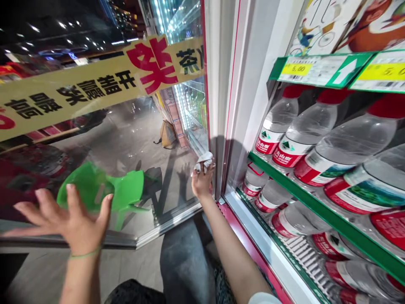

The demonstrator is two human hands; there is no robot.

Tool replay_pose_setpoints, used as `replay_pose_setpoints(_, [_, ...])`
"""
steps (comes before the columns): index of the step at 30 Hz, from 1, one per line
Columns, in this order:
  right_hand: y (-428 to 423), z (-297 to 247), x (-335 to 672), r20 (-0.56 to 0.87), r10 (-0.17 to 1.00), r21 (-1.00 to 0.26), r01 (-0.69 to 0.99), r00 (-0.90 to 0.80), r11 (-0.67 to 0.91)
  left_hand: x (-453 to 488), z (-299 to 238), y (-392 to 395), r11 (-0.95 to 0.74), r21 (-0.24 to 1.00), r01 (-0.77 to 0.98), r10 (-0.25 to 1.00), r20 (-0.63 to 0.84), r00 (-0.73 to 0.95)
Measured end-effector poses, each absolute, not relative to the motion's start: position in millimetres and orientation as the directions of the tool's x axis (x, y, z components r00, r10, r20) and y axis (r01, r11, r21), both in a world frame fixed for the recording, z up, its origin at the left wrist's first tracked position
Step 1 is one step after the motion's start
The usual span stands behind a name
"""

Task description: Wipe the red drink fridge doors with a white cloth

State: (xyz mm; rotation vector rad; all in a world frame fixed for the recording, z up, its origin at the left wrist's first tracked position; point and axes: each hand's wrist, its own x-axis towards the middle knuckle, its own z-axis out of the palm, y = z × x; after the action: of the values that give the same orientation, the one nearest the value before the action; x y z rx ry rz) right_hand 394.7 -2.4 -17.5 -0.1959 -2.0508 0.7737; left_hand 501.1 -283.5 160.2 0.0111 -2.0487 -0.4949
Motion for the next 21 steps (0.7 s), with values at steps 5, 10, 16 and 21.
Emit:
replay_pose_setpoints(5, [-13.5, -38.9, 407.1, 0.708, 0.134, -0.457, -0.305, -0.693, 0.836, 486.5, 80.6, -194.4, 0.952, -0.044, 0.302, 0.232, 0.751, -0.619])
replay_pose_setpoints(10, [-3.7, -54.8, 410.8, 0.608, 0.341, -0.624, -0.166, -0.717, 0.764, 471.4, 47.5, -185.7, 0.954, 0.031, 0.299, 0.173, 0.756, -0.632])
replay_pose_setpoints(16, [-16.1, -53.6, 410.6, 0.594, 0.275, -0.623, -0.216, -0.756, 0.752, 470.3, 47.7, -193.6, 0.948, 0.065, 0.312, 0.140, 0.794, -0.592])
replay_pose_setpoints(21, [-27.2, -56.7, 416.5, 0.483, 0.443, -0.757, -0.104, -0.755, 0.646, 468.7, 49.1, -189.5, 0.939, 0.057, 0.340, 0.155, 0.811, -0.564])
